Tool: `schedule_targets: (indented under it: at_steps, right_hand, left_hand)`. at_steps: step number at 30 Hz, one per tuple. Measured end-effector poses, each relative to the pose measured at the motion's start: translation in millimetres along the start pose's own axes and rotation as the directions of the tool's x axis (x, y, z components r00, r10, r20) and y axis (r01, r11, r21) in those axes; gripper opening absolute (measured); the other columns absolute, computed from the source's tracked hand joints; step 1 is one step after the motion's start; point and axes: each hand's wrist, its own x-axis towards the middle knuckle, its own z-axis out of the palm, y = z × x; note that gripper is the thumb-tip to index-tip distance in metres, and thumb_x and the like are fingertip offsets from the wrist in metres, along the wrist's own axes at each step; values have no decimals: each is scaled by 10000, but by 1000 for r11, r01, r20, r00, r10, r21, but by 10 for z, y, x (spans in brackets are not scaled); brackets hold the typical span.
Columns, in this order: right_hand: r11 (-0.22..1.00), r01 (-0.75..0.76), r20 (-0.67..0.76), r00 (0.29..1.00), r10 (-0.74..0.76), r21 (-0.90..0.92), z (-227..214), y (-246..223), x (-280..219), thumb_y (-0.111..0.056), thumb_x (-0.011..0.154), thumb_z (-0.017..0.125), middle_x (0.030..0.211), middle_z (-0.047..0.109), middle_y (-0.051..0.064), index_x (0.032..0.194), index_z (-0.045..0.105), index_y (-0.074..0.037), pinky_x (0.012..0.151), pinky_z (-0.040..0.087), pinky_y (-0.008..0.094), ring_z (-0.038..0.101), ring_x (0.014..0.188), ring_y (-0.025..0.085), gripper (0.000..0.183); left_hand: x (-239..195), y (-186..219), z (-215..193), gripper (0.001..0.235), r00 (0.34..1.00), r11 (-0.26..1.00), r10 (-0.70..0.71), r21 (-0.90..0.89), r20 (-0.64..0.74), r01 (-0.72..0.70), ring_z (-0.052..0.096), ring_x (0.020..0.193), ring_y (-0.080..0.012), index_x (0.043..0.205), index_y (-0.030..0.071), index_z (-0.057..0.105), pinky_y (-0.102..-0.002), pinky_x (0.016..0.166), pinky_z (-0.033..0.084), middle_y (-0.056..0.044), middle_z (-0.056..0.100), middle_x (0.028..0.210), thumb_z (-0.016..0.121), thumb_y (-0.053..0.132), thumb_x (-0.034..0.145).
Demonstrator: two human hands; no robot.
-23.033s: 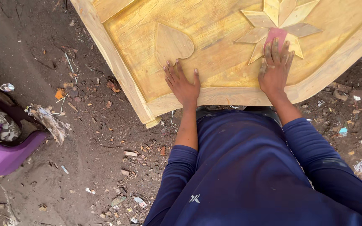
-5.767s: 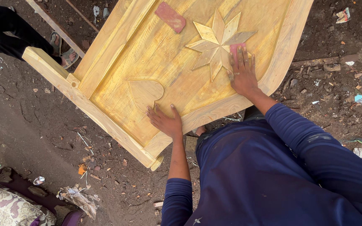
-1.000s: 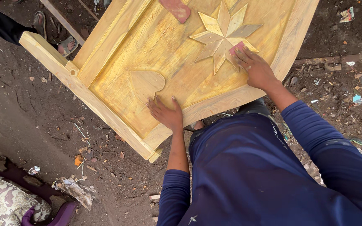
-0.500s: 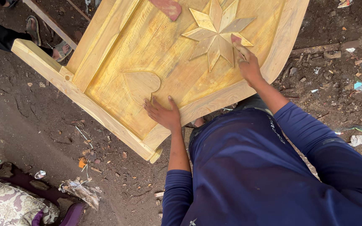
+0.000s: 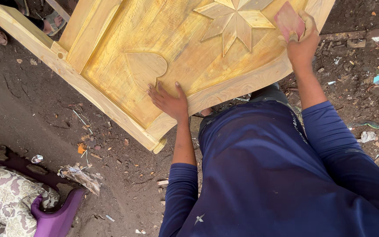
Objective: The person sands a wooden headboard with a sanding block, smoothing the flat surfaces and the carved heart and star details. The person works on the edges and the central decorative elements.
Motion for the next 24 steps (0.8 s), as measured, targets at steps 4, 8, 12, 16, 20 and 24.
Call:
schedule_targets:
  at_steps: [4, 8, 12, 16, 20, 24]
  right_hand:
    - [977, 91, 131, 989, -67, -191, -120, 182, -7, 111, 976, 646, 1395, 636, 229, 1481, 541, -20, 1041, 529, 464, 634, 1281, 384, 532]
    - [895, 164, 101, 986, -134, -414, -109, -16, -50, 178, 787, 578, 1273, 640, 308, 1498, 539, -23, 993, 488, 523, 583, 1175, 513, 740]
    - [779, 404, 374, 897, -234, -480, -139, -340, -137, 157, 855, 585, 1464, 603, 207, 1520, 599, -92, 1101, 499, 495, 603, 1267, 456, 711]
    - [685, 496, 551, 818, -163, -533, -108, -511, -172, 141, 794, 606, 1582, 520, 181, 1489, 618, -131, 1040, 505, 486, 606, 1258, 432, 746]
    - [625, 557, 601, 781, -169, -547, -77, -435, -108, 135, 704, 624, 1589, 488, 206, 1526, 597, -144, 1016, 499, 493, 588, 1232, 449, 869]
    - [625, 608, 640, 737, -216, -490, -44, -326, 77, 129, 739, 626, 1595, 513, 181, 1576, 569, -156, 1082, 495, 477, 583, 1283, 429, 886]
  left_hand:
    - [-2, -30, 23, 695, 1000, 1000, -5, 16, 16, 4, 253, 1555, -415, 1452, -5, 528, -581, 1258, 225, -222, 332, 1643, 674, 459, 956]
    - [-6, -68, 32, 709, 1000, 1000, 16, -6, 16, -16, 236, 1563, -416, 1461, -7, 522, -580, 1254, 223, -237, 316, 1647, 669, 480, 968]
    - [-28, -78, 53, 720, 1000, 1000, 12, -3, 29, -12, 238, 1563, -408, 1472, -5, 520, -580, 1256, 222, -235, 319, 1643, 668, 487, 967]
    - [8, -67, 57, 710, 1000, 1000, 7, 9, 15, -7, 245, 1567, -407, 1461, -5, 523, -570, 1261, 234, -236, 322, 1641, 665, 488, 970]
    - [-19, -41, 46, 687, 1000, 1000, 5, -7, 0, -5, 253, 1565, -412, 1458, 12, 535, -572, 1265, 238, -224, 329, 1648, 667, 479, 972]
    - [9, -22, 17, 671, 1000, 1000, 10, -6, -7, -10, 260, 1562, -416, 1461, 26, 539, -575, 1267, 240, -216, 331, 1650, 667, 472, 977]
